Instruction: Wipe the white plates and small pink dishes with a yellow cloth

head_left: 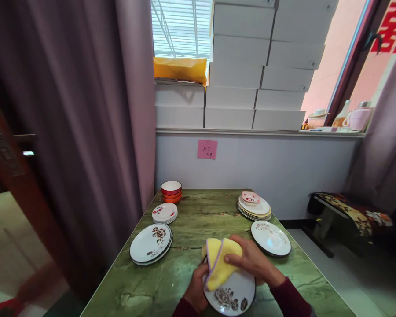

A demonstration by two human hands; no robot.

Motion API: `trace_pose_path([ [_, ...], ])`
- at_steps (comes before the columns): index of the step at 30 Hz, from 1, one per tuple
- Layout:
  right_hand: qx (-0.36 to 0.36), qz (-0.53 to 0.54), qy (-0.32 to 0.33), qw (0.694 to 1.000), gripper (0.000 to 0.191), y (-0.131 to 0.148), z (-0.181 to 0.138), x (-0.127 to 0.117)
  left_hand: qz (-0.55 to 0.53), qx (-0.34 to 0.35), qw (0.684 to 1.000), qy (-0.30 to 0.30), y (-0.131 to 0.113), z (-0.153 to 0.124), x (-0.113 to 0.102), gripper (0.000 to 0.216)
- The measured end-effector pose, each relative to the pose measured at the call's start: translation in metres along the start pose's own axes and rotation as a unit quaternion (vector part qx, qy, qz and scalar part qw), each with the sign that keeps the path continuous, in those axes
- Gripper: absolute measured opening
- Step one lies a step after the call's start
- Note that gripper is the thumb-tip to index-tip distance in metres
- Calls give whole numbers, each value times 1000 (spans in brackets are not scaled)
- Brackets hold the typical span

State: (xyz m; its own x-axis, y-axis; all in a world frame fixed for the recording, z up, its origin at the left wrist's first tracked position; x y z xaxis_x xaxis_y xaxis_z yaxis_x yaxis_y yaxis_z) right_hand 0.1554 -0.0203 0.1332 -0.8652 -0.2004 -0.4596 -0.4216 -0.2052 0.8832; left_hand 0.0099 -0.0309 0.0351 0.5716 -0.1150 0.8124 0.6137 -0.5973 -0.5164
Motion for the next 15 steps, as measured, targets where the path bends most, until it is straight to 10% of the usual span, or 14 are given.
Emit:
trace_pose_path([
  [8,58,285,17,957,52,-5,-4,14,-31,62,998,2,-28,-12,17,37],
  [15,115,487,-252,828,73,-22,-11,63,-129,163,977,-47,-33,-8,35,52],
])
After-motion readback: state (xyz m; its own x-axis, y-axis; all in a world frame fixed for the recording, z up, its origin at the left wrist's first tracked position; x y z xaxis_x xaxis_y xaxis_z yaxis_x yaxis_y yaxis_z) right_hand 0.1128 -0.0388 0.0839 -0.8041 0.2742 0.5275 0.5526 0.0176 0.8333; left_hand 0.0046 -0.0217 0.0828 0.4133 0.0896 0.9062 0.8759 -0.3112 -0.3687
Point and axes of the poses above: each hand's wrist, its own z-axis towards the middle knuckle, its own x-axis out of the palm, y = z × x, the point moved 5 cm from there along z, towards the middle knuckle, and after that the axes turned 1 degree about y, right-handed, at the moved point
